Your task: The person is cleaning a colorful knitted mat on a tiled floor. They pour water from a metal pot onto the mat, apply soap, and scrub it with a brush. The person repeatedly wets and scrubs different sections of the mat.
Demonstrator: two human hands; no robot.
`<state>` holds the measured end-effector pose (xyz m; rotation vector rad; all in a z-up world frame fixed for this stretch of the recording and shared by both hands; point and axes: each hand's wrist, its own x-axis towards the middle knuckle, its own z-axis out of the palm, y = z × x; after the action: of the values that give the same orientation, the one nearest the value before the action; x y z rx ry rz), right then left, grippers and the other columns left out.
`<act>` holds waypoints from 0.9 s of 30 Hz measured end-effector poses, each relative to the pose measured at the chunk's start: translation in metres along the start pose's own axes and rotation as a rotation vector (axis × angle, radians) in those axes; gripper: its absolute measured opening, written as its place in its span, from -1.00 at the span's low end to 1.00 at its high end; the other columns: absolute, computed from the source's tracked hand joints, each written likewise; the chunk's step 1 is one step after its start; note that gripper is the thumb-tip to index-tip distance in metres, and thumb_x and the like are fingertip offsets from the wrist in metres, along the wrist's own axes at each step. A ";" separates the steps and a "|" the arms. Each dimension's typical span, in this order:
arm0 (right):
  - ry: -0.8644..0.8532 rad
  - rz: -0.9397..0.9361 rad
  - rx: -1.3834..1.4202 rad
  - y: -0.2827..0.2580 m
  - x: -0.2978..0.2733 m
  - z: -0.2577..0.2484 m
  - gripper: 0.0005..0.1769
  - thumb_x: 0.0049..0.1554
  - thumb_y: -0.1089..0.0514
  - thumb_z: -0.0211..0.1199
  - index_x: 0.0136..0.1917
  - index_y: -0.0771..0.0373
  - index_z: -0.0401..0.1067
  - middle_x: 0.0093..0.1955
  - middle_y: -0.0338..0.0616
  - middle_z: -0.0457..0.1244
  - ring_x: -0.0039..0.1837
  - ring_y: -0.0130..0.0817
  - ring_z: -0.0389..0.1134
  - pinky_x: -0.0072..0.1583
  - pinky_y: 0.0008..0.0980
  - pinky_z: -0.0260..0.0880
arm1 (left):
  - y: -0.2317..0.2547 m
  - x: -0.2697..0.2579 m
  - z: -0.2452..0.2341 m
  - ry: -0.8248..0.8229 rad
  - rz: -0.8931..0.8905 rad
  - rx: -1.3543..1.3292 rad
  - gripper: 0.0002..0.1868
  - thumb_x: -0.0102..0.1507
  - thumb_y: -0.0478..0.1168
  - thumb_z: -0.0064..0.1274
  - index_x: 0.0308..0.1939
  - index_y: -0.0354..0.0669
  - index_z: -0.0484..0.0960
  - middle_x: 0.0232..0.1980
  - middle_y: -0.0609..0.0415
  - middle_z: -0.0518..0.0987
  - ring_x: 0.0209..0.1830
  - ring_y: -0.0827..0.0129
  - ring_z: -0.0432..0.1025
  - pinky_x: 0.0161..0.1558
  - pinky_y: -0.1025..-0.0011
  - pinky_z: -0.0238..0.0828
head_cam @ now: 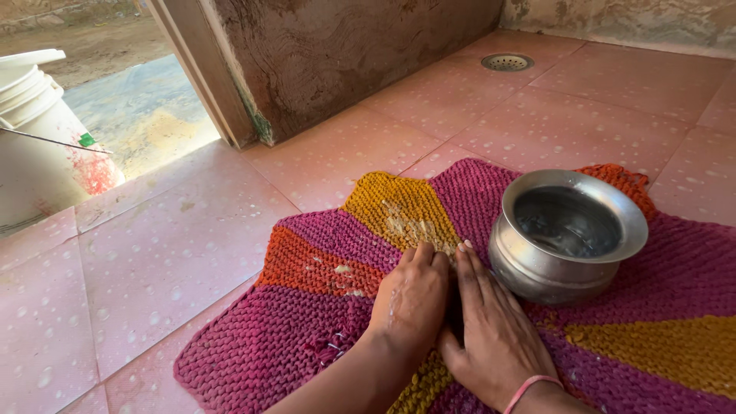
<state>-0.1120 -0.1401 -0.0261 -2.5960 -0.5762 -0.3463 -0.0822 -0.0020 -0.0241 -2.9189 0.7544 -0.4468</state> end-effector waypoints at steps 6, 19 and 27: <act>0.013 -0.041 0.027 0.006 -0.004 0.005 0.15 -0.09 0.09 0.26 0.60 0.47 -0.22 0.64 0.35 -0.17 0.65 0.13 -0.13 0.50 -0.10 -0.18 | 0.007 -0.025 -0.016 0.046 -0.199 -0.217 -0.70 0.20 -0.24 0.06 0.00 -0.22 0.50 -0.02 -0.07 0.48 0.08 0.11 0.35 0.07 0.24 0.36; -0.140 0.227 0.677 0.026 -0.001 -0.009 -0.11 0.07 -0.14 0.16 0.55 0.32 0.10 0.56 0.10 0.10 0.58 -0.17 0.09 0.53 -0.22 -0.01 | 0.019 -0.026 -0.045 -0.482 -0.455 -0.177 -0.71 0.37 -0.06 -0.04 0.04 -0.04 0.70 -0.01 -0.06 0.62 -0.03 0.20 0.63 -0.05 0.22 0.66; -0.073 0.768 1.282 0.033 -0.017 -0.099 -0.25 0.28 -0.38 -0.13 -0.05 0.36 0.48 -0.03 0.16 0.45 0.06 -0.14 0.50 0.13 -0.18 0.48 | -0.011 -0.040 -0.031 -0.156 -1.319 -1.517 -0.68 0.39 0.00 -0.05 -0.41 -0.03 0.50 -0.51 0.16 0.41 -0.57 0.50 0.27 -0.58 0.52 0.23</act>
<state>-0.1258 -0.2199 0.0418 -1.3864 0.2070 0.3072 -0.1202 0.0269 -0.0027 -4.1072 -1.8396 0.6939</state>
